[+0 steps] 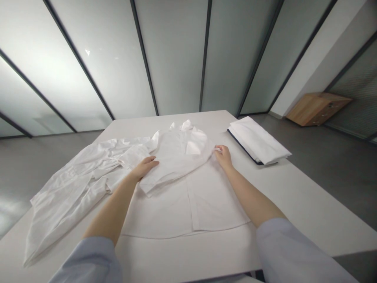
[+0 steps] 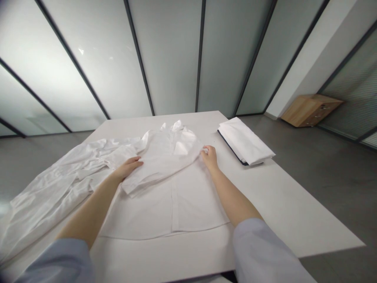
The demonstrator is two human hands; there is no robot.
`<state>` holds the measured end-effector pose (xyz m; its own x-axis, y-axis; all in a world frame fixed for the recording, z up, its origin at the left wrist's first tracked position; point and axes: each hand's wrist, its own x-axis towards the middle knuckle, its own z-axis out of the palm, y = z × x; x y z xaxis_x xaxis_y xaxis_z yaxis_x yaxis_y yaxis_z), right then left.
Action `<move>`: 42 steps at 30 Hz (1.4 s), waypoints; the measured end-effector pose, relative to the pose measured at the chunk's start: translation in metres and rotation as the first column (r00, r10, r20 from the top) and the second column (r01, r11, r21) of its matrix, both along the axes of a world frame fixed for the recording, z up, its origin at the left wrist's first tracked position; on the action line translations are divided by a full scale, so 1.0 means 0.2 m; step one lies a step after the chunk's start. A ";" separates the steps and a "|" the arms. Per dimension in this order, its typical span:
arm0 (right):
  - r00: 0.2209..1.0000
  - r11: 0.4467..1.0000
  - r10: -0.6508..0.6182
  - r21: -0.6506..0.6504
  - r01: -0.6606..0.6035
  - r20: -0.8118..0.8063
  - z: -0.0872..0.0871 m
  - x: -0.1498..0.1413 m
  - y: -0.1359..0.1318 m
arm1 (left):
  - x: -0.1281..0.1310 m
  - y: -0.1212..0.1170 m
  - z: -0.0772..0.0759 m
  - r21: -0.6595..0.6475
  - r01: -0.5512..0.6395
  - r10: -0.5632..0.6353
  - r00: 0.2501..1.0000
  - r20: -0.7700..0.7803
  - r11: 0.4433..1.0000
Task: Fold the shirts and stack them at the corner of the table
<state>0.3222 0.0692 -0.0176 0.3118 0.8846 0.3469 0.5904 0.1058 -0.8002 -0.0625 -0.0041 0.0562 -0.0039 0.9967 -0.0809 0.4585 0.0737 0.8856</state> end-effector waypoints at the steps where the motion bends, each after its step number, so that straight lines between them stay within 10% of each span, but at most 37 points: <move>1: 1.000 1.000 0.003 0.007 -0.003 -0.004 0.00 0.00 0.00 | -0.05 -0.02 0.02 -0.086 0.041 -0.037 0.998 0.050 0.995; 7: 1.000 0.999 0.019 0.044 -0.019 0.004 -0.02 0.00 0.01 | -0.19 -0.13 0.06 -0.444 0.144 -0.175 0.984 -0.030 0.884; 18: 0.925 0.997 -0.032 -0.053 0.056 0.380 0.02 -0.01 -0.03 | -0.10 0.14 -0.12 0.045 0.218 -0.172 0.865 -0.471 0.975; 30: 0.846 0.908 0.141 -0.407 0.096 0.514 0.10 -0.03 -0.03 | 0.01 0.18 -0.11 -0.070 0.339 -0.243 0.499 -0.832 0.938; 35: 0.856 0.845 0.217 -0.530 0.076 0.468 0.22 0.04 0.08 | 0.08 0.15 -0.04 -0.073 0.371 -0.259 0.480 -0.838 0.926; 42: 0.820 0.944 0.153 -0.327 0.044 0.552 0.29 0.00 0.30 | 0.05 0.15 -0.18 0.040 0.381 -0.192 0.551 -0.812 0.924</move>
